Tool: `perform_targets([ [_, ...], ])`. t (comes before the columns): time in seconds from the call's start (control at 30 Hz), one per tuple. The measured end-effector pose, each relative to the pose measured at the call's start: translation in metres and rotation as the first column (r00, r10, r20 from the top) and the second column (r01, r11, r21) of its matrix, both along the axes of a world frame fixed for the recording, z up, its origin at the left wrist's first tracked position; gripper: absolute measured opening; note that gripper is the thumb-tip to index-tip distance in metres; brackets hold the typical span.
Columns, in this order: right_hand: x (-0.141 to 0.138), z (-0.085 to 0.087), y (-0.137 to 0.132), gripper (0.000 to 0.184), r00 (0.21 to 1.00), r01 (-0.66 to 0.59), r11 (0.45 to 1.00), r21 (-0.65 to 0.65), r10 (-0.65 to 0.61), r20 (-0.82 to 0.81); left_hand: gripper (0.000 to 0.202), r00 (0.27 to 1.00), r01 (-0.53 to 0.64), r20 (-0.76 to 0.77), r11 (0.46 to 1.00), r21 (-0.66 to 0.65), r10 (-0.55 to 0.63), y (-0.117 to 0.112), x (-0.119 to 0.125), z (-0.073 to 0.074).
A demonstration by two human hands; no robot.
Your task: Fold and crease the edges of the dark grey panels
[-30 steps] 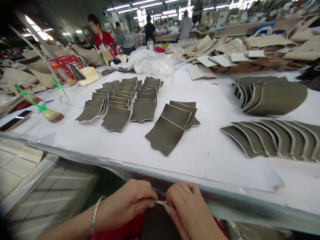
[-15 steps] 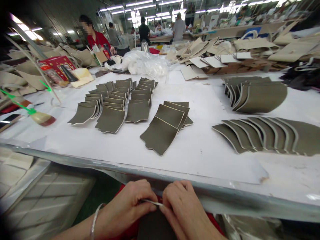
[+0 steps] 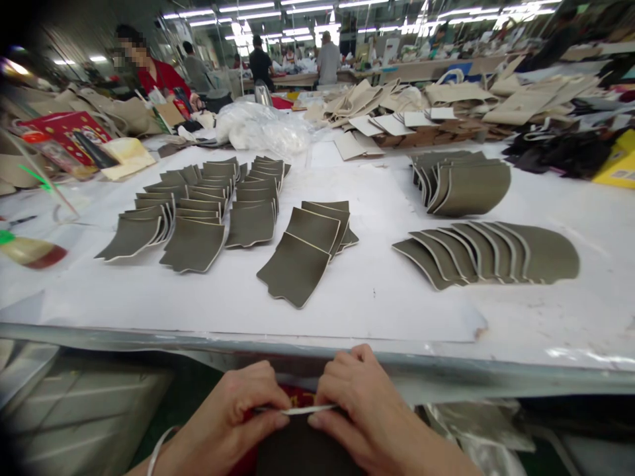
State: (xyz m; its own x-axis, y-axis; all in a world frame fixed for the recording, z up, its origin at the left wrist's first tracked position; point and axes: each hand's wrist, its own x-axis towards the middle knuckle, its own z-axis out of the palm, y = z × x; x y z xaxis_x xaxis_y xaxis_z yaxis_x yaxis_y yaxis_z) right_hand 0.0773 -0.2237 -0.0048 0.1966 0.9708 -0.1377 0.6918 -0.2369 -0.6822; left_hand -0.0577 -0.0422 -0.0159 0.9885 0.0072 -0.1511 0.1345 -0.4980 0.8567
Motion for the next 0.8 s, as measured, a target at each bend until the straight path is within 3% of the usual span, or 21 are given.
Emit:
perform_targets([
  [0.2,0.004,-0.009,-0.017,0.020,0.995,0.078,0.996,0.043,-0.075,-0.064,0.006,0.998,0.009,-0.069,1.000,0.005,-0.008,0.001,0.004,0.000],
  [0.4,0.001,-0.010,-0.017,0.022,0.992,0.091,0.991,0.100,-0.081,-0.101,0.016,0.985,0.171,0.009,0.977,0.127,-0.174,-0.008,0.012,-0.003],
  [0.8,0.006,-0.023,-0.029,0.033,0.958,0.207,0.974,0.092,-0.183,-0.222,0.009,0.980,-0.101,-0.174,0.994,-0.043,0.092,0.011,-0.003,0.005],
])
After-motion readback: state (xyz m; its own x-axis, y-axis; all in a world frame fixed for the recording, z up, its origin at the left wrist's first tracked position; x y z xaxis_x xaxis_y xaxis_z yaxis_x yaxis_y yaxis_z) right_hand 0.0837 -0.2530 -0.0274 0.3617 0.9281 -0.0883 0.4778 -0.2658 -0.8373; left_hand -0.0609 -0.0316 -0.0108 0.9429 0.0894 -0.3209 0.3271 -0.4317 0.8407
